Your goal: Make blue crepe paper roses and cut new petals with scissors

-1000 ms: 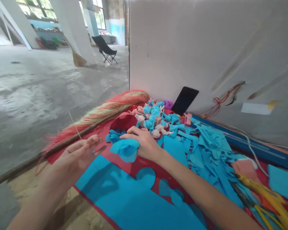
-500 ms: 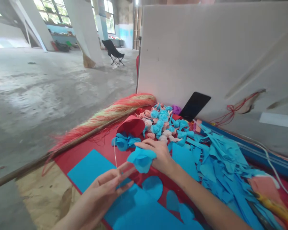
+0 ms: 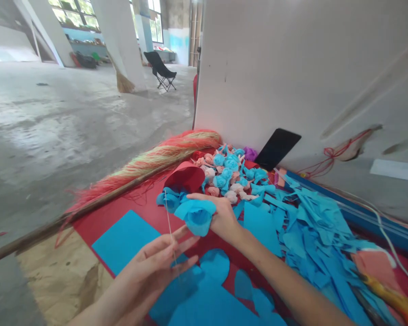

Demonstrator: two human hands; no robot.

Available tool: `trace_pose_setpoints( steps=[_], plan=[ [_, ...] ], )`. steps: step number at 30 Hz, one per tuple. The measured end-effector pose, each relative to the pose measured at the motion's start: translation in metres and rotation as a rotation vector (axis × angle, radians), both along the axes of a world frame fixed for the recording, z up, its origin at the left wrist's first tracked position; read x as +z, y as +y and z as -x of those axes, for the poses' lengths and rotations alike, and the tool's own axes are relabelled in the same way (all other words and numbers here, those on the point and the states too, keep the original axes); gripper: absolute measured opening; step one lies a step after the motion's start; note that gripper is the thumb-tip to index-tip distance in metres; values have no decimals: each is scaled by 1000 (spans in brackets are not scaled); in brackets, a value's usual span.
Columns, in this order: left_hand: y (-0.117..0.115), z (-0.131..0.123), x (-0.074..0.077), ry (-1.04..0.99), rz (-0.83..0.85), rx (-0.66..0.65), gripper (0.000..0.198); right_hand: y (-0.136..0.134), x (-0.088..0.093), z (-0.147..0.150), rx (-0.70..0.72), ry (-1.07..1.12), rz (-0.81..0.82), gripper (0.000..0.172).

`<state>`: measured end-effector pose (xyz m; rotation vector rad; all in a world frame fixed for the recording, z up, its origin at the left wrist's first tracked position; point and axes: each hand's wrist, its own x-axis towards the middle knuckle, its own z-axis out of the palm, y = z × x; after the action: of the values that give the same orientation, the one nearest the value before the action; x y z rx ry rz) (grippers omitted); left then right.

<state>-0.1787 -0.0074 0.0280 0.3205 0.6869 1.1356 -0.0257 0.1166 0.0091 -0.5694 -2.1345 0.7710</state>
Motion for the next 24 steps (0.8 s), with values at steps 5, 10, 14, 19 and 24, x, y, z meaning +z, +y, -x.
trace_pose_setpoints(
  steps=[5,10,14,19,24],
  plan=[
    [22,10,3,63,30,115,8,17,3,18,26,47,159,27],
    [34,14,1,112,22,170,11,24,-1,24,61,98,377,25],
    [41,16,-1,135,-10,174,12,29,-2,24,104,113,557,24],
    [49,16,-1,180,-38,202,10,32,0,21,151,112,674,20],
    [52,17,-4,197,-57,229,8,32,-2,18,206,102,743,29]
  ],
)
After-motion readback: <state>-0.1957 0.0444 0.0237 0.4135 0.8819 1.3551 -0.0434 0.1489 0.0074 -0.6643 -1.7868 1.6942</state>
